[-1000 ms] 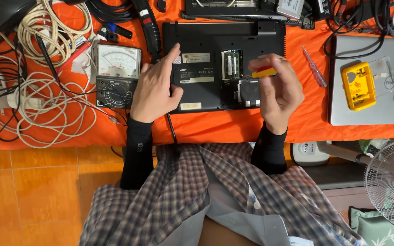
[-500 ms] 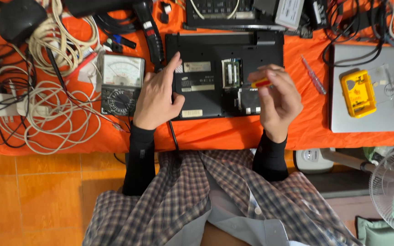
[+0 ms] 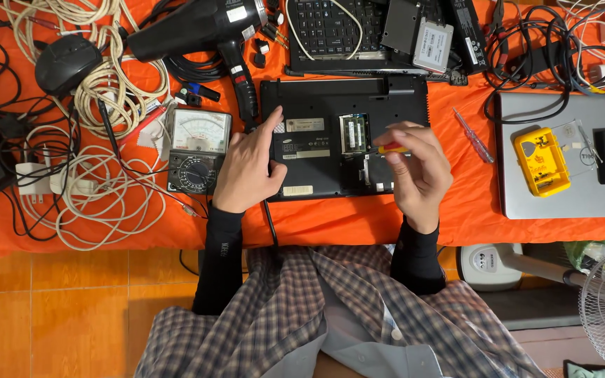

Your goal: The recorder is disassembling a Samsung laptop using a screwdriver to inspect or repair internal components.

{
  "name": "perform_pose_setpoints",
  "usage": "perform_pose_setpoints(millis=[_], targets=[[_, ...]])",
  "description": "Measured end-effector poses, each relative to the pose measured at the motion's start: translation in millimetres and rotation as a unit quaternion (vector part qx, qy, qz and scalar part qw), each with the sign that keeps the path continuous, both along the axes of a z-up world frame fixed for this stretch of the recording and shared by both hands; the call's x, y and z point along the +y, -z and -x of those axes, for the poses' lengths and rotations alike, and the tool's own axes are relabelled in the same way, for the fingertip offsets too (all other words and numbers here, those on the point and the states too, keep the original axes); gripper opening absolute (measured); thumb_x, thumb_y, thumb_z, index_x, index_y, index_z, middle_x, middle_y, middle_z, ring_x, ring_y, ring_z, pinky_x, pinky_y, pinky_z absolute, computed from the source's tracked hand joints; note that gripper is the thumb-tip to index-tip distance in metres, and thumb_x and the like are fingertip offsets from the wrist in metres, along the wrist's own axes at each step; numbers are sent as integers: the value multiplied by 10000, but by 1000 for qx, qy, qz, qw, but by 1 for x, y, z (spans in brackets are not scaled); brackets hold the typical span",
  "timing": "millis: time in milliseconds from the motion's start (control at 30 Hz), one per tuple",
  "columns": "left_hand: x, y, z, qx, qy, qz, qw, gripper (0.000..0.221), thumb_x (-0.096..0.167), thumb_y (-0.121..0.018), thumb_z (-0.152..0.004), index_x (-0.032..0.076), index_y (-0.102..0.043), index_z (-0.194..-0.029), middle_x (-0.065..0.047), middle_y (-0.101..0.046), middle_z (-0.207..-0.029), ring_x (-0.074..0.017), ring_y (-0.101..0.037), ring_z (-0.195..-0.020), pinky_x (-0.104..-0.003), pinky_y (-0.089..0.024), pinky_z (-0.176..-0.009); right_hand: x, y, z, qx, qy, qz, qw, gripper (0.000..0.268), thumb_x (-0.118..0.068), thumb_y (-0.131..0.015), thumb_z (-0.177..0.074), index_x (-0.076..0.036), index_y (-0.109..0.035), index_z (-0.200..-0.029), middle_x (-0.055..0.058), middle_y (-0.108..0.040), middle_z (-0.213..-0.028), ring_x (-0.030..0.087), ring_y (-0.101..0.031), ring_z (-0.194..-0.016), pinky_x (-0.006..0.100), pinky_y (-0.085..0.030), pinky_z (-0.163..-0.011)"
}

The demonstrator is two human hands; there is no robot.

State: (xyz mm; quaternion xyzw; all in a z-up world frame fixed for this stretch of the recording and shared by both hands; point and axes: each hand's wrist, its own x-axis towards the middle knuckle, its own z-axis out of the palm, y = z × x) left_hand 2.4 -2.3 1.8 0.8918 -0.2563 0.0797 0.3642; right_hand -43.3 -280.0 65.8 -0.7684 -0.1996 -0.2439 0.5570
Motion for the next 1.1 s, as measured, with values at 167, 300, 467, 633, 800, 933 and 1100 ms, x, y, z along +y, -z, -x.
perform_pose_setpoints(millis=[167, 300, 467, 633, 800, 933, 1100], targets=[[0, -2, 0, -1, -1, -4, 1000, 919, 32, -607, -734, 32, -279, -1593, -203, -619, -1423, -318, -673, -1125, -460, -445, -1014, 6, -9, 0, 12, -3, 7, 1000, 268, -2, -669, -1003, -16, -613, -1264, 134, -630, -1192, 285, -654, -1164, 392, -530, -1037], [0, -2, 0, -9, -2, -7, 1000, 903, 42, -604, -732, 25, -306, -1584, -212, -614, -1415, -318, -677, -1086, -438, -448, -992, 5, -3, -2, -5, -13, 17, 1000, 289, -12, -756, -981, -35, -653, -1251, 134, -588, -1176, 264, -642, -1125, 354, -539, -980], [-1, -3, 0, -3, -2, -10, 1000, 883, 46, -597, -740, 20, -327, -1580, -217, -615, -1408, -300, -679, -1024, -412, -454, -964, -3, 6, -3, -16, -6, 25, 1000, 280, 7, -741, -1016, -41, -659, -1279, 104, -651, -1140, 250, -666, -1115, 360, -550, -1015], [0, -4, 0, -5, -3, -12, 1000, 867, 54, -600, -748, 21, -339, -1575, -210, -627, -1382, -301, -676, -1004, -417, -451, -956, 2, -3, -3, -5, -20, 11, 1000, 313, 2, -675, -1041, -33, -628, -1348, 112, -701, -1209, 255, -667, -1135, 365, -533, -1064], [-1, -6, 0, 0, -2, -10, 1000, 855, 55, -595, -747, 21, -354, -1566, -214, -626, -1382, -307, -674, -985, -418, -451, -935, 2, 0, -4, -8, -15, 18, 1000, 324, -5, -764, -976, -41, -659, -1281, 123, -595, -1201, 255, -644, -1122, 341, -541, -973], [-1, -5, 0, -10, -1, -6, 1000, 849, 55, -594, -748, 24, -360, -1564, -213, -627, -1385, -308, -677, -999, -418, -451, -931, -2, 2, -4, -22, -11, 25, 999, 295, 9, -757, -1003, -49, -670, -1278, 99, -632, -1111, 232, -661, -1086, 356, -537, -1015], [-1, -5, 0, -8, 0, -5, 1000, 849, 55, -595, -742, 26, -365, -1559, -213, -630, -1383, -299, -681, -1014, -417, -447, -926, -1, 0, -2, 17, 8, 17, 1000, 286, 19, -678, -1020, -25, -642, -1301, 128, -688, -1192, 259, -662, -1136, 338, -558, -955]])
